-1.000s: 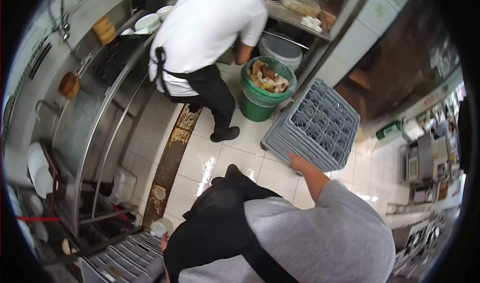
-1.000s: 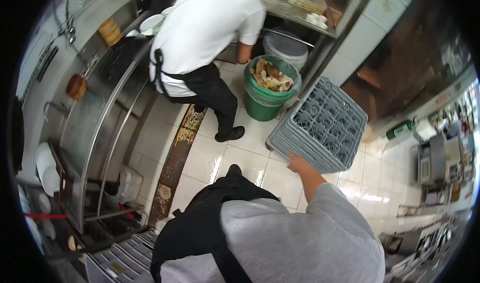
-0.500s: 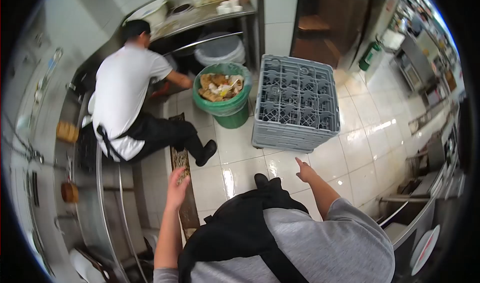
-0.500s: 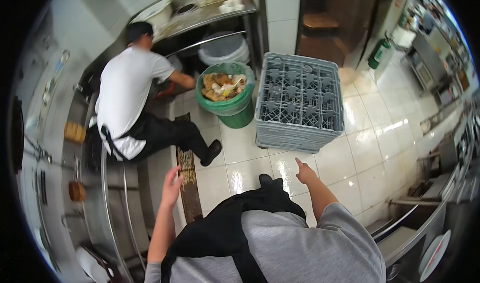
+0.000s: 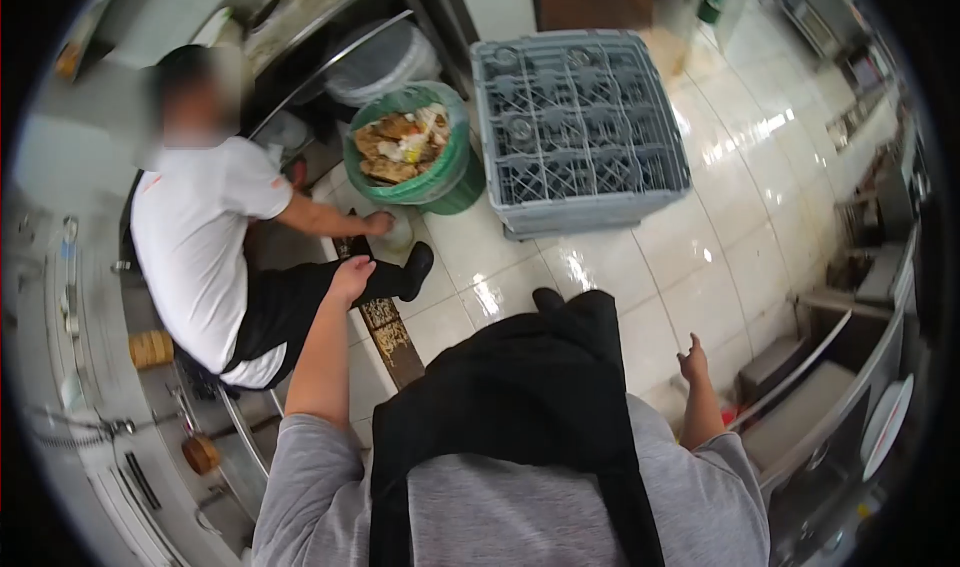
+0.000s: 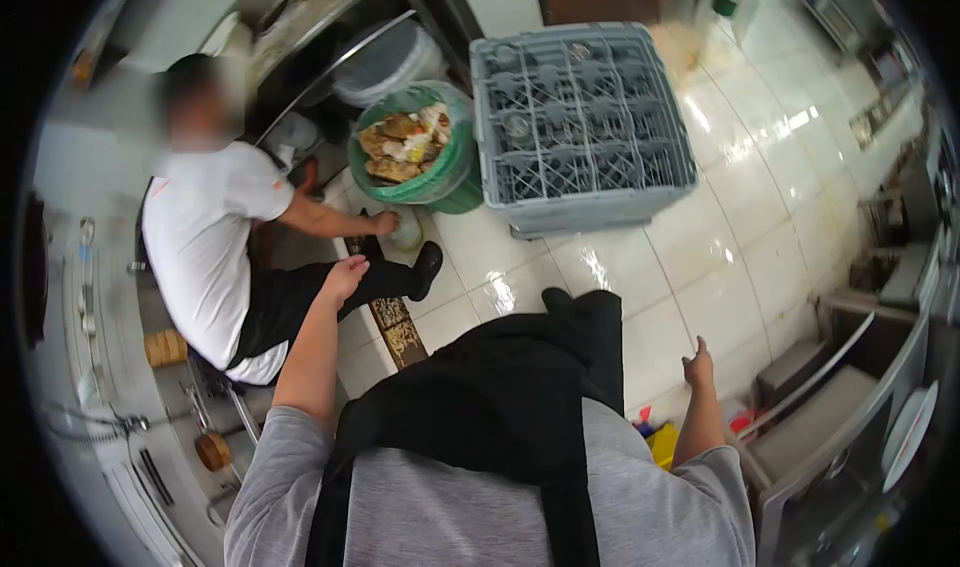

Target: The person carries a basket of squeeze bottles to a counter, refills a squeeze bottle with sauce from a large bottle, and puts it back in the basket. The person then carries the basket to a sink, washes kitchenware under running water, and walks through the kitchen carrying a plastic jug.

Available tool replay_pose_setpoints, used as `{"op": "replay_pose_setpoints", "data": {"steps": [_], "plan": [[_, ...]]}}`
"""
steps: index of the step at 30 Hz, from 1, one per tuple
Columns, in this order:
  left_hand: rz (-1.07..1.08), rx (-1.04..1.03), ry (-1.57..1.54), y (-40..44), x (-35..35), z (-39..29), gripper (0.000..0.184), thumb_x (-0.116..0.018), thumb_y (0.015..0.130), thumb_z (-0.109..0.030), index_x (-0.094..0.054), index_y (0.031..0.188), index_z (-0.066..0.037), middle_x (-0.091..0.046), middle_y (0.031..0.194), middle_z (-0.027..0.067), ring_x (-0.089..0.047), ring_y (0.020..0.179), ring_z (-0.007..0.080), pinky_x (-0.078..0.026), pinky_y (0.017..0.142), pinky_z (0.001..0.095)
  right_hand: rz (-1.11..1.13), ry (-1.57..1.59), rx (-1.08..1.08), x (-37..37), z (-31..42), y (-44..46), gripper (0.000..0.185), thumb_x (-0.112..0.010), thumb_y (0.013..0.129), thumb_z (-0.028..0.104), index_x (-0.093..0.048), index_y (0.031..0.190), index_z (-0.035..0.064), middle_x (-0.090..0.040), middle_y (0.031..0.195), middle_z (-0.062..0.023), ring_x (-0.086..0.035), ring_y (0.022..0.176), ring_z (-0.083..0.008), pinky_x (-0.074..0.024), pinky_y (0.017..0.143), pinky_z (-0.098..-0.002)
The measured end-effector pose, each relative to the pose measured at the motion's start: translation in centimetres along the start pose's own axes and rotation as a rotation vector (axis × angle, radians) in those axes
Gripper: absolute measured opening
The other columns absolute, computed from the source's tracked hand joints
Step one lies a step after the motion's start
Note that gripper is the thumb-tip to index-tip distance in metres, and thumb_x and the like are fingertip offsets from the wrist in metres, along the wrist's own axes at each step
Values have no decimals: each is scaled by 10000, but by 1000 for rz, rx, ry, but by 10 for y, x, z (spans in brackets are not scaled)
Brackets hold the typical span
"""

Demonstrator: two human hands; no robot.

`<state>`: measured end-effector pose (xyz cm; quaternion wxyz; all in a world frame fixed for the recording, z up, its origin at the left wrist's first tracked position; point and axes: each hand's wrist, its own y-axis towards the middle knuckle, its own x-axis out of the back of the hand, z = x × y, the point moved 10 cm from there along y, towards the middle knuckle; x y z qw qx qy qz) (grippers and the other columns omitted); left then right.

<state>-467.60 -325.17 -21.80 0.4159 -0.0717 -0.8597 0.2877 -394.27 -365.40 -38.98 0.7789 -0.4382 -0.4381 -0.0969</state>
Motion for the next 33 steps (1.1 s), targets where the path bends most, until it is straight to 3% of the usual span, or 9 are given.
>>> {"op": "replay_pose_setpoints", "data": {"steps": [6, 10, 14, 16, 19, 26, 31, 32, 33], "plan": [[10, -331, 629, 7, -62, 9, 371, -641, 812, -225, -600, 1112, -11, -603, 1072, 168, -562, 1022, 317, -436, 897, 389, -87, 301, -101, -59, -13, -133, 692, -678, 777, 96, -335, 1378, 115, -556, 1186, -247, -557, 1075, -369, -454, 905, -403], [-678, -893, 905, -77, -18, -113, 505, -661, 760, -273, -512, 1194, -62, -454, 1242, 209, -465, 1099, 386, -390, 928, 443, -50, 430, -240, -119, -12, -234, 701, -683, 757, 75, -351, 1374, 113, -539, 1200, -241, -531, 1110, -370, -425, 949, -393], [-481, -515, 956, -53, 50, -104, 558, -665, 816, -347, -447, 1231, -44, -527, 1097, 209, -553, 953, 298, -459, 782, 457, 102, 374, -433, -198, -49, -338, 741, -726, 724, 88, -359, 1368, 57, -474, 1298, -233, -468, 1202, -364, -380, 1014, -391], [-33, -254, 400, -89, 45, -130, 444, -655, 860, -272, -465, 1182, -32, -587, 816, 137, -581, 671, 217, -489, 580, 371, 102, 351, -498, -227, -67, -372, 752, -738, 716, 99, -360, 1364, 45, -463, 1314, -230, -459, 1216, -360, -374, 1022, -388], [131, -398, 111, -100, 45, -114, 335, -654, 862, -144, -479, 1111, -6, -551, 630, 69, -516, 469, 182, -444, 438, 305, 92, 391, -682, -240, -88, -407, 777, -760, 693, 114, -365, 1359, 48, -466, 1317, -226, -454, 1220, -360, -375, 1026, -388], [334, -483, 321, -60, 59, -56, 312, -676, 823, -134, -538, 1047, 34, -632, 883, 183, -637, 753, 296, -502, 612, 372, -43, 427, -607, -193, -110, -349, 717, -719, 725, 173, -384, 1354, 97, -496, 1286, -212, -490, 1184, -351, -403, 998, -379], [-8, -1085, 698, -142, -1, -164, 368, -717, 748, -239, -585, 956, 34, -590, 918, 250, -589, 831, 428, -484, 672, 458, -275, 712, -546, -121, -125, -286, 526, -704, 743, 182, -518, 1227, 90, -566, 1165, -204, -537, 1095, -354, -431, 949, -401], [-325, -1232, 955, -164, -20, -176, 153, -580, 886, -149, -559, 931, -5, -570, 805, 93, -530, 717, 170, -440, 655, 288, -308, 731, -568, -121, -135, -283, 526, -704, 743, 182, -518, 1227, 90, -566, 1165, -204, -537, 1095, -354, -431, 949, -401], [-238, -1107, 999, -151, -36, -174, 235, -574, 889, -203, -577, 912, 31, -595, 851, 164, -551, 766, 286, -448, 728, 369, -277, 620, -523, -122, -134, -273, 529, -711, 741, 199, -528, 1225, 91, -584, 1141, -202, -557, 1058, -358, -449, 920, -401]]}}
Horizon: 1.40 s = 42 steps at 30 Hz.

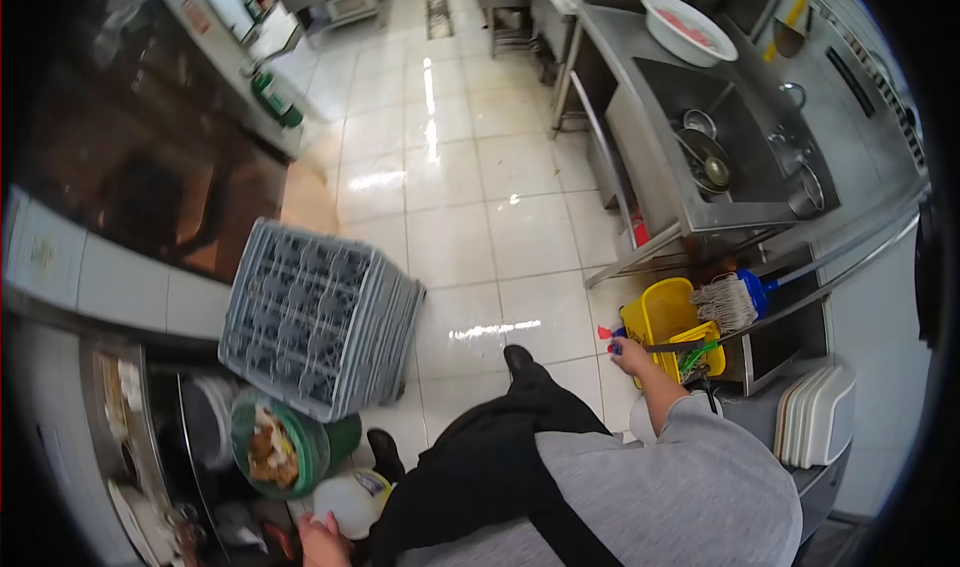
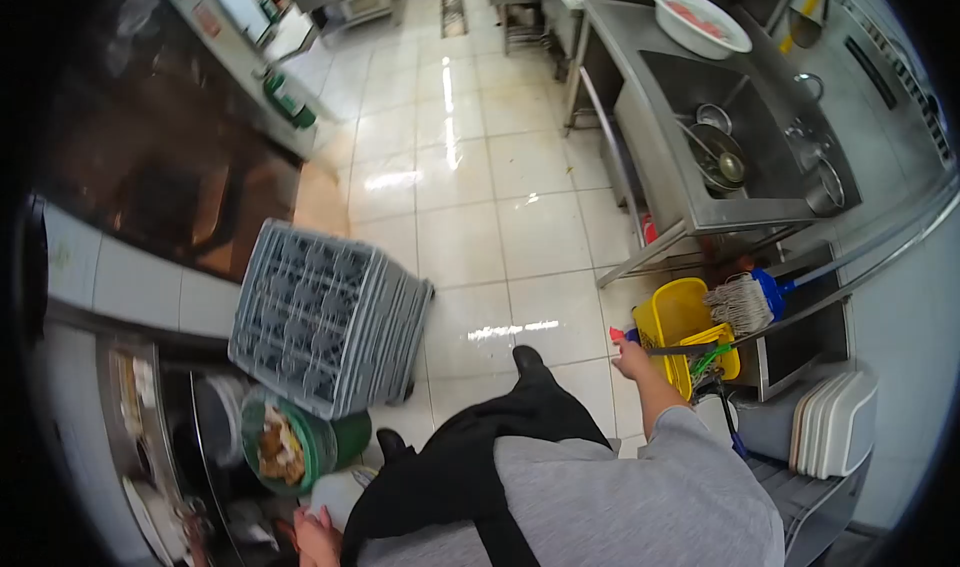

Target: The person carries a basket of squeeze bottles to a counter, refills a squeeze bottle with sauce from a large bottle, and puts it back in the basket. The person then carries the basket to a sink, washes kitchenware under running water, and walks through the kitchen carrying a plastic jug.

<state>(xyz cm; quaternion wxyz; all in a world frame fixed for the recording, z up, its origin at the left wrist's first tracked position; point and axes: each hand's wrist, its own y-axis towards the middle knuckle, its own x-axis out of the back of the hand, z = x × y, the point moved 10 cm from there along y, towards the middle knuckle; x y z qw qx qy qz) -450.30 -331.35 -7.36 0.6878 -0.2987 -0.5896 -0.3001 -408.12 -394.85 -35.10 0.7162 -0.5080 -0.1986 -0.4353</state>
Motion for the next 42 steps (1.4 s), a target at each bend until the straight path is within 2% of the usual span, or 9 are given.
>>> {"op": "replay_pose_setpoints", "data": {"steps": [4, 9, 13, 19, 22, 28, 33, 38, 42], "plan": [[197, 84, -40, 27, -45, 2, 313, -514, 921, -222, -605, 886, 76, -613, 931, 243, -566, 805, 404, -450, 799, 457, 75, -92, -2, -19, -39, 15, 500, -733, 727, 254, -583, 1179, 104, -570, 1172, -199, -544, 1080, -360, -449, 911, -416], [-61, 206, -507, 89, 62, -67, 283, -439, 933, -197, -583, 1009, 34, -610, 855, 172, -556, 724, 288, -455, 676, 411, 359, -323, -91, -13, -94, 45, 462, -708, 742, 322, -623, 1129, 84, -608, 1124, -186, -577, 1045, -323, -456, 899, -392], [-176, 325, -649, 151, 75, -43, 292, -475, 930, -228, -572, 994, 40, -596, 827, 162, -559, 735, 278, -450, 656, 397, 69, -121, 122, 77, 18, 159, 438, -688, 748, 279, -621, 1108, 39, -608, 1121, -190, -569, 1048, -329, -439, 928, -386], [-267, 175, -642, 287, 214, -197, 335, -491, 946, -295, -542, 1086, 5, -589, 975, 196, -564, 814, 312, -446, 740, 397, -234, 99, 651, 233, 336, 277, 398, -652, 800, 194, -573, 1161, 48, -559, 1172, -172, -555, 1062, -319, -466, 901, -381], [-355, 50, -941, 376, 226, -242, 149, -517, 864, -30, -540, 997, 33, -493, 994, 83, -507, 855, 147, -413, 745, 244, -61, 299, 581, 268, 404, 316, 375, -620, 831, 192, -560, 1177, 61, -572, 1157, -172, -534, 1086, -335, -430, 951, -385], [-118, -81, -907, 574, 163, -328, 180, -564, 845, -71, -575, 900, 100, -493, 1156, 178, -506, 1050, 300, -398, 904, 346, -84, -243, 186, 251, 197, 402, 480, -610, 813, 313, -558, 1221, 65, -568, 1189, -196, -520, 1123, -343, -406, 980, -394], [126, -13, -805, 712, 55, -363, 245, -609, 835, -142, -628, 898, 94, -496, 1163, 195, -514, 1033, 331, -417, 885, 372, 68, -324, -444, 205, -45, 306, 265, -608, 790, 203, -659, 941, -9, -639, 984, -229, -617, 921, -384, -499, 772, -449], [175, 150, -656, 819, -66, -365, 299, -629, 826, -210, -636, 904, 78, -500, 1132, 207, -520, 1024, 349, -422, 884, 385, 381, -276, -793, 192, -40, 271, 241, -586, 802, 189, -639, 937, -3, -638, 960, -226, -614, 902, -387, -497, 768, -452], [130, 218, -551, 871, -74, -380, 314, -630, 821, -228, -637, 900, 75, -503, 1125, 211, -529, 1020, 359, -427, 887, 392, 369, -269, -663, 231, 51, 444, 222, -568, 812, 178, -624, 934, 2, -637, 941, -224, -612, 886, -390, -495, 764, -455]]}}
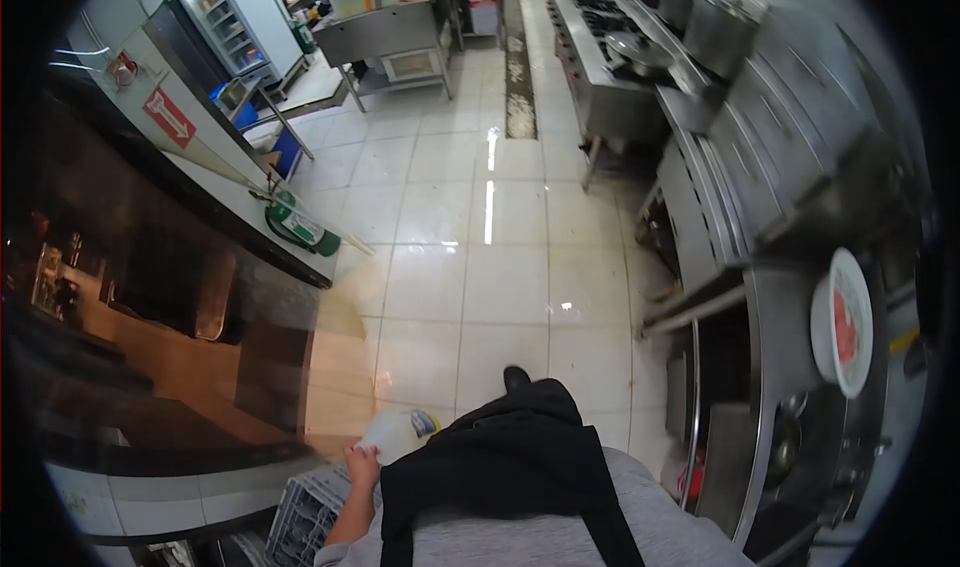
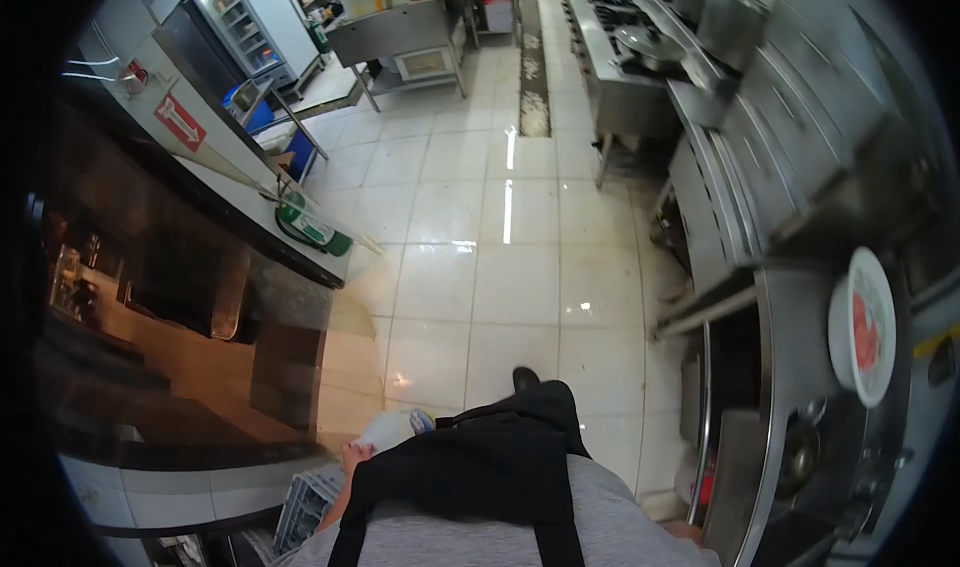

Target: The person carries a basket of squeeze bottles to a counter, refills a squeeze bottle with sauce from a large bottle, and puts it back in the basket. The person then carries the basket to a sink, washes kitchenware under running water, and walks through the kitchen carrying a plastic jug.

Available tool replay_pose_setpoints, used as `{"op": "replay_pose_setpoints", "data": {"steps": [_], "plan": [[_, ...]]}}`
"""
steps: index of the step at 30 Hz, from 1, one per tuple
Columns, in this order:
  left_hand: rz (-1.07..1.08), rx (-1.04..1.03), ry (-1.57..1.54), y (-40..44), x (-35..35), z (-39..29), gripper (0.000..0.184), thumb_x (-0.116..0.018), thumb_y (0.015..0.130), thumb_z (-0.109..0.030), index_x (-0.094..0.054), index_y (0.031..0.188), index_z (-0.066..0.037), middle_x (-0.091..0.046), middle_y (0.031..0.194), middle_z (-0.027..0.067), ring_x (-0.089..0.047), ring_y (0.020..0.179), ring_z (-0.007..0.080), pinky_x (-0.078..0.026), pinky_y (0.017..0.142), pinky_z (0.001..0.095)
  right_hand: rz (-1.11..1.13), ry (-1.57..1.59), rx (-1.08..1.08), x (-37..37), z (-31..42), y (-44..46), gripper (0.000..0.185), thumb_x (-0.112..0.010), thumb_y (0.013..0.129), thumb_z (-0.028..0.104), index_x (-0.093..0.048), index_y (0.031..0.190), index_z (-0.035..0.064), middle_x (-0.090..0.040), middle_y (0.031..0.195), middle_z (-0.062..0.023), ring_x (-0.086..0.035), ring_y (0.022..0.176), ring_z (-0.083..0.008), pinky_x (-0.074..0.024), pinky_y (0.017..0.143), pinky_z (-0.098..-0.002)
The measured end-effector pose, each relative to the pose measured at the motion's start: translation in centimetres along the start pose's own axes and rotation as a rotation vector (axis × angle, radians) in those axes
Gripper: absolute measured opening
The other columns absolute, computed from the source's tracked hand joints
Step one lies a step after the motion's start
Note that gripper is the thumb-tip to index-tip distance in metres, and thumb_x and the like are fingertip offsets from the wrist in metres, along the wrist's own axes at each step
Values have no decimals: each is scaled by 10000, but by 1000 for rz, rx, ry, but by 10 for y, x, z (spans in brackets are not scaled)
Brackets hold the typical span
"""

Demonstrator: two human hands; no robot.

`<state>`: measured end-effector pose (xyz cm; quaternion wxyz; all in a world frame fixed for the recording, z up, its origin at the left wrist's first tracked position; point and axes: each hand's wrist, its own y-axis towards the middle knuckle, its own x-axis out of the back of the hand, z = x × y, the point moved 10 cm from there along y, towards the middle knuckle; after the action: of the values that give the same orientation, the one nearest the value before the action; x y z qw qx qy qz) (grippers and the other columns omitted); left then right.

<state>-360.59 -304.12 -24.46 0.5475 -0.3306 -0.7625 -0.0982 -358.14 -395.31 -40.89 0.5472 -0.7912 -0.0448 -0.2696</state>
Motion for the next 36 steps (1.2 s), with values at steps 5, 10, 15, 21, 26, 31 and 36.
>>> {"op": "replay_pose_setpoints", "data": {"steps": [5, 10, 15, 21, 26, 31, 36], "plan": [[-13, 191, 101, 61, 48, -54, 268, -627, 817, -216, -657, 871, 46, -508, 1162, 164, -564, 987, 331, -450, 866, 389, -513, 35, 413, 316, 313, 69, 198, -546, 824, 165, -604, 930, 7, -635, 917, -221, -608, 867, -394, -492, 759, -458], [-147, 214, 23, 147, 69, -63, 238, -613, 826, -202, -664, 851, 29, -503, 1194, 157, -567, 984, 319, -451, 870, 390, -796, 295, 1011, 610, 685, -121, 314, -568, 834, 168, -582, 1117, 33, -611, 1082, -205, -586, 1006, -340, -467, 857, -408], [-160, 290, 144, 275, 65, -67, 245, -606, 832, -219, -666, 842, 18, -518, 1194, 140, -568, 992, 299, -450, 883, 387, -694, 334, 1417, 645, 923, -228, 264, -569, 884, 216, -609, 1096, 66, -658, 953, -153, -639, 850, -243, -500, 752, -340], [-3, 197, 37, 470, 75, -178, 228, -613, 824, -271, -686, 884, -64, -532, 1180, 95, -580, 997, 287, -463, 865, 396, -122, -456, 881, 475, 881, 29, 359, -554, 801, 319, -649, 1028, 57, -624, 1086, -199, -596, 1018, -351, -476, 861, -418], [19, 98, -27, 638, 108, -278, 276, -587, 838, -307, -682, 921, -62, -500, 1223, 80, -584, 987, 302, -460, 859, 411, -202, -206, 272, 553, 731, 75, 357, -624, 739, 275, -668, 1014, 53, -646, 1014, -207, -611, 983, -357, -479, 856, -426], [-60, 31, -170, 811, 156, -366, 311, -542, 861, -336, -661, 958, -65, -479, 1218, 88, -583, 969, 327, -458, 848, 431, -496, 80, 355, 679, 870, 50, 359, -629, 733, 185, -648, 1062, 44, -642, 985, -229, -615, 965, -359, -484, 844, -418], [-80, -51, -255, 953, 202, -451, 324, -532, 871, -358, -637, 934, -58, -448, 1216, 107, -601, 886, 359, -473, 795, 460, -464, 308, 1193, 768, 1327, -91, 206, -595, 801, 114, -635, 961, -9, -643, 942, -190, -631, 900, -308, -492, 791, -364]]}}
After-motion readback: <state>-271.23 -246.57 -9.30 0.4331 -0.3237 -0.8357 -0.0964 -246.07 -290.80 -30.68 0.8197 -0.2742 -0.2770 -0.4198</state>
